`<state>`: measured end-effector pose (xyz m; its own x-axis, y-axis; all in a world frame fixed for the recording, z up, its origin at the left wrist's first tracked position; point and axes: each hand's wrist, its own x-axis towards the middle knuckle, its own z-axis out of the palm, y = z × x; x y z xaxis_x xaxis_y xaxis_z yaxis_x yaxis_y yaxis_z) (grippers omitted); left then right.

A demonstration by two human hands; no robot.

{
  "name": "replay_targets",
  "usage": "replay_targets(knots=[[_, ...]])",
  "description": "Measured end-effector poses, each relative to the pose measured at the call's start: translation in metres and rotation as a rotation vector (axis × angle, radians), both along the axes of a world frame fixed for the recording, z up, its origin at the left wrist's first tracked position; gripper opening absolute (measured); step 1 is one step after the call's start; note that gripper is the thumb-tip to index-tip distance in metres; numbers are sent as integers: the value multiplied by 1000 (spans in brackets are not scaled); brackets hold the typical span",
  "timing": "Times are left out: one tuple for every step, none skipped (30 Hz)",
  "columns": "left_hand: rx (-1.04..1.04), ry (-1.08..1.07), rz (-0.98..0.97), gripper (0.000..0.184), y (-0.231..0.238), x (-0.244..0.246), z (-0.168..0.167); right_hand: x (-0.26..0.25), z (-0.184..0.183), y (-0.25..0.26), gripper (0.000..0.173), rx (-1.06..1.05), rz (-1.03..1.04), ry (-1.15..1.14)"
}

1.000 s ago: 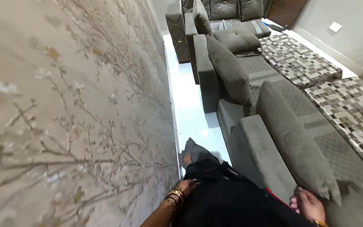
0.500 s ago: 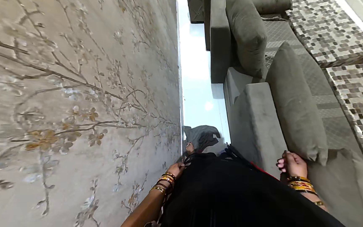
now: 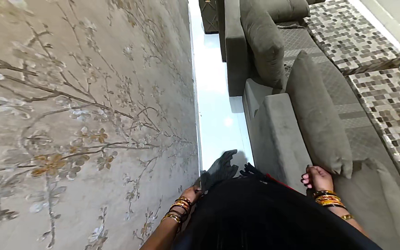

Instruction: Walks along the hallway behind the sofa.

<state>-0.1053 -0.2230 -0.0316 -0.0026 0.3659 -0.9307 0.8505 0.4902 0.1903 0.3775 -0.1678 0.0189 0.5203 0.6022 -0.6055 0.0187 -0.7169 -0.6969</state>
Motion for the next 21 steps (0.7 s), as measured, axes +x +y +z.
replay_targets(knots=[[18, -6, 15, 40, 8, 5, 8, 1, 0, 1, 28, -12, 9, -6], [35, -9, 33, 39, 14, 8, 13, 1, 1, 2, 29, -24, 19, -11], [52, -7, 54, 38, 19, 11, 15, 2, 1, 3, 29, -35, 26, -11], [63, -5, 74, 38, 21, 14, 15, 3, 1, 3, 29, -43, 29, -7], [68, -3, 85, 38, 23, 16, 15, 3, 1, 4, 28, -49, 27, -3], [71, 1, 90, 38, 23, 18, 14, 3, 3, 5, 28, -51, 25, 4], [76, 6, 93, 38, 22, 20, 12, 3, 4, 4, 28, -49, 26, 13], [83, 15, 97, 38, 21, 21, 11, 3, 5, 4, 28, -42, 30, 21], [96, 26, 109, 37, 20, 22, 9, 3, 5, 3, 27, -29, 33, 26], [113, 36, 126, 36, 20, 22, 7, 4, 6, 3, 27, -23, 39, 29], [121, 42, 137, 36, 22, 21, 6, 4, 6, 3, 27, -19, 44, 27], [120, 39, 135, 36, 24, 20, 6, 3, 7, 3, 26, -15, 46, 26], [108, 37, 116, 36, 27, 20, 6, 4, 7, 3, 26, -14, 50, 24], [96, 34, 91, 37, 30, 20, 5, 4, 7, 3, 26, -14, 54, 23], [91, 34, 71, 37, 34, 20, 4, 5, 6, 3, 26, -17, 61, 22], [91, 38, 61, 37, 38, 22, 3, 6, 6, 3, 27, -21, 67, 24], [90, 42, 54, 37, 42, 24, 3, 6, 6, 3, 27, -24, 69, 27], [88, 42, 41, 37, 45, 26, 1, 6, 7, 3, 27, -25, 68, 29], [86, 39, 22, 37, 48, 29, 0, 5, 9, 4, 27, -33, 71, 32], [85, 33, -1, 37, 51, 32, -2, 5, 10, 5, 28, -41, 74, 33], [80, 29, -26, 37, 54, 36, -3, 5, 10, 5, 28, -49, 80, 33]])
